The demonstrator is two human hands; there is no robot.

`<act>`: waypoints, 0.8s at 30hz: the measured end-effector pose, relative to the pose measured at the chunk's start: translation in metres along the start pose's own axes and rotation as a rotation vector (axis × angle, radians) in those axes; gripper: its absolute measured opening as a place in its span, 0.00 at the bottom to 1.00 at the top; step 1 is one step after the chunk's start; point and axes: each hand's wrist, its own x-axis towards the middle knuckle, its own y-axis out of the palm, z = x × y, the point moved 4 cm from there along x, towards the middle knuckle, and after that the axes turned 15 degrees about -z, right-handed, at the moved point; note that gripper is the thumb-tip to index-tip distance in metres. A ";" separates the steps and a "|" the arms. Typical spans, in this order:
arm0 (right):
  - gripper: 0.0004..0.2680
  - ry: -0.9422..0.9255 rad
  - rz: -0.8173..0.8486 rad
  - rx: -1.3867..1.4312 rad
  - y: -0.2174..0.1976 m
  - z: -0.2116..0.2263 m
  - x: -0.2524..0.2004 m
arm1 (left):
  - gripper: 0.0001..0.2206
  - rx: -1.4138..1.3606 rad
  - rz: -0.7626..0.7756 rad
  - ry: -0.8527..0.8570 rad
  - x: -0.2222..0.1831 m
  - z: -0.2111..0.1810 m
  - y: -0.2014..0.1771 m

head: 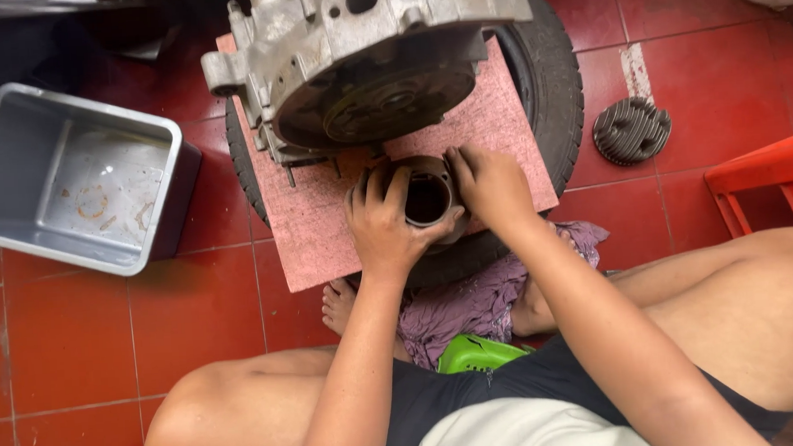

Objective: Sanding the surfaces of a motorcycle engine cylinder component by hand using sandpaper to smooth the metal.

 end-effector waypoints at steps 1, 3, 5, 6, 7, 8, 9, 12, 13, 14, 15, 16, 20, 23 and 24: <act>0.14 0.018 -0.013 0.017 -0.005 0.004 0.001 | 0.35 -0.003 0.003 -0.003 0.001 0.000 0.002; 0.15 0.063 -0.003 0.029 -0.016 -0.002 -0.027 | 0.36 0.002 0.017 -0.008 -0.003 0.003 0.005; 0.15 0.099 0.004 0.046 -0.018 -0.007 -0.042 | 0.38 0.012 0.023 -0.009 -0.004 0.006 0.007; 0.15 0.110 0.007 0.020 -0.017 -0.009 -0.045 | 0.36 0.022 0.010 -0.005 -0.004 0.005 0.007; 0.15 0.120 0.009 -0.006 -0.016 -0.012 -0.048 | 0.35 0.033 -0.003 -0.001 -0.004 0.005 0.008; 0.15 0.129 0.008 -0.006 -0.010 -0.011 -0.035 | 0.35 0.029 0.005 0.002 -0.005 0.006 0.009; 0.16 0.087 -0.010 0.015 -0.005 -0.008 -0.022 | 0.36 0.019 -0.003 0.010 -0.006 0.007 0.009; 0.15 0.040 -0.017 0.050 0.009 -0.009 0.003 | 0.36 0.006 -0.016 0.018 -0.006 0.005 0.009; 0.16 0.032 -0.007 0.068 0.015 -0.009 0.010 | 0.36 0.007 -0.025 0.024 -0.003 0.005 0.008; 0.16 0.030 -0.009 0.064 0.009 -0.006 0.006 | 0.36 0.004 -0.028 0.023 -0.002 0.005 0.009; 0.15 0.055 -0.020 0.082 0.002 -0.004 0.001 | 0.36 0.014 -0.038 0.024 -0.001 0.006 0.010; 0.15 0.081 -0.025 0.100 -0.004 -0.002 -0.005 | 0.36 0.029 -0.047 0.021 -0.003 0.006 0.008; 0.15 0.148 -0.053 0.087 -0.005 -0.015 -0.035 | 0.38 0.038 -0.047 0.029 -0.009 0.009 0.013; 0.16 0.125 -0.036 0.076 -0.004 -0.012 -0.009 | 0.36 0.035 -0.037 0.024 -0.005 0.006 0.017; 0.14 0.044 -0.021 0.085 -0.002 -0.004 0.000 | 0.36 0.034 -0.046 0.022 -0.003 0.004 0.013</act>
